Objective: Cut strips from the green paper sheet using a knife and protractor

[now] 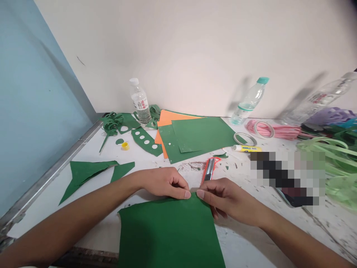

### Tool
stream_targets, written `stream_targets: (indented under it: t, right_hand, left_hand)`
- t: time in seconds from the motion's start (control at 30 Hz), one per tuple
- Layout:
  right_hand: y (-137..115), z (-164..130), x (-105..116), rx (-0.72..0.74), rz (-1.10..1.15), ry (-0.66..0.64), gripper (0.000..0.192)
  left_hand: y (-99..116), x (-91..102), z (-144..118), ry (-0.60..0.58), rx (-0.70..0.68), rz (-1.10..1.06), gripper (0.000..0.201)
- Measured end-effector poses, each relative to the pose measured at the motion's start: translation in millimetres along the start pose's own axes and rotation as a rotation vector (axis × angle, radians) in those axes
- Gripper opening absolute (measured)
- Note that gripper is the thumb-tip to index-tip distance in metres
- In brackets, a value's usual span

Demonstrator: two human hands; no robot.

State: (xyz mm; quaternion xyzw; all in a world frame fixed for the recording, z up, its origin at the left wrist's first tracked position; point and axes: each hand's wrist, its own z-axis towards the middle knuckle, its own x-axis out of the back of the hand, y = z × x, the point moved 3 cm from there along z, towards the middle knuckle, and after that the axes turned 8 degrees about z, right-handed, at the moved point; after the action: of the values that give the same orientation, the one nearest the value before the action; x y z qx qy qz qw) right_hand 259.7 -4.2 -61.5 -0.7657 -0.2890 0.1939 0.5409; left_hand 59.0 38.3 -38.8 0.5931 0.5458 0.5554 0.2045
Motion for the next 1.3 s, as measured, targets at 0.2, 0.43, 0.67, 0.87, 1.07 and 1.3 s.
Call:
stream_targets:
  t: [0.2,0.43,0.67,0.87,1.07,1.3]
  right_hand:
    - [-6.7,-0.3,2.7,0.000,0.123,0.037,0.057]
    - [-9.7,-1.5,3.9,0.045,0.062,0.045,0.037]
    - [-8.4,-1.2,1.4,0.033,0.068,-0.015,0.036]
    - [-8.5,-0.6,-3.2,0.055,0.076,0.010,0.038]
    - [-10.3,-1.5,2.1,0.080,0.030,0.082,0.038]
    - [-11.8,-2.4,1.9,0.062,-0.001,0.075,0.035]
  left_hand:
    - [0.0,1.9,-0.2,0.012,0.004,-0.003,0.031]
    - [-0.8,3.2,-1.1,0.021,0.018,0.003,0.033]
    - [0.8,1.8,-0.6,0.017,0.019,0.016,0.033]
    - [4.0,2.0,-0.8,0.024,0.030,0.040,0.034]
    - [5.0,9.4,-7.0,0.007,0.055,0.054,0.031]
    - [4.1,15.1,-11.9,-0.032,0.067,0.063,0.028]
